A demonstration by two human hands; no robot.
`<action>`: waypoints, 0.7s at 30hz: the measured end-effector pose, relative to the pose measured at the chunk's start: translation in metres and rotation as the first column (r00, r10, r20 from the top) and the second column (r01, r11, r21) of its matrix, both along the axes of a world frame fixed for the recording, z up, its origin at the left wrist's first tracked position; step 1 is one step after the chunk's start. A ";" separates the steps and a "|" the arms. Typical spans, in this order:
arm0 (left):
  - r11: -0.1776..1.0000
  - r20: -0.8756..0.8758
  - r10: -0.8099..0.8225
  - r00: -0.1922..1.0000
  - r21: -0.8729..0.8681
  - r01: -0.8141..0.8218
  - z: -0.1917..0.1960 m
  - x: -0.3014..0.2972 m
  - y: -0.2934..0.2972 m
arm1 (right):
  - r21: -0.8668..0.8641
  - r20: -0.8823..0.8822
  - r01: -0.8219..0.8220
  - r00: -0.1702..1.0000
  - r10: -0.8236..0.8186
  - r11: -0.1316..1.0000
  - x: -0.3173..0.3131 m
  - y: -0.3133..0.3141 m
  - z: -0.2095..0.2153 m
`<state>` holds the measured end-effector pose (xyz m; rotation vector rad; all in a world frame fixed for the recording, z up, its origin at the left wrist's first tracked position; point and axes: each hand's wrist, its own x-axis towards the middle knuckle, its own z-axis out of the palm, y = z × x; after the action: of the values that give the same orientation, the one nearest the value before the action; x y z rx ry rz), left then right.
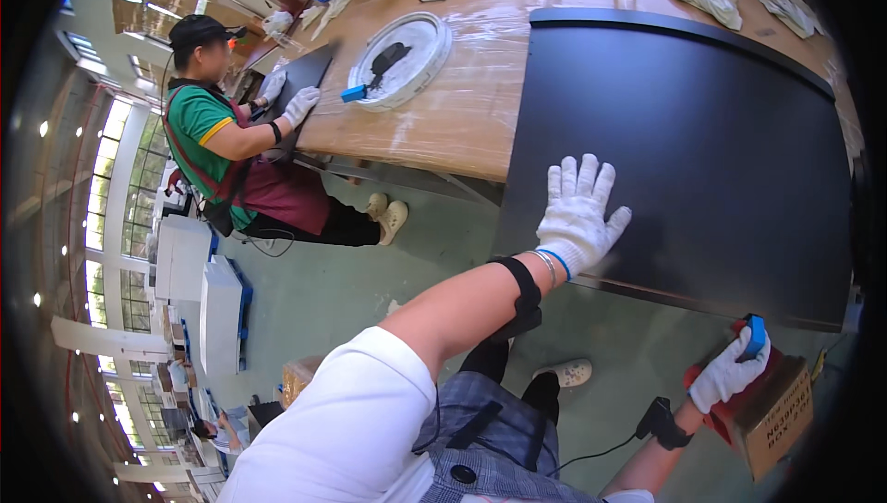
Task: Applying a black coating to the edges and surfaces of furniture panels and stacking them on a pallet.
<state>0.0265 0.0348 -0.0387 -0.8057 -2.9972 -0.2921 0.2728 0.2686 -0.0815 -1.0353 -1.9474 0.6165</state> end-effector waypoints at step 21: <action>0.967 -0.061 -0.137 0.989 0.210 0.147 0.033 -0.074 -0.098 | -0.037 -0.038 0.103 0.994 -0.104 0.994 0.002 0.005 -0.014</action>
<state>-0.0472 -0.0630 -0.0060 -0.9889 -2.8061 -0.5807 0.2743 0.2739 -0.0955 -1.1297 -1.8415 0.6113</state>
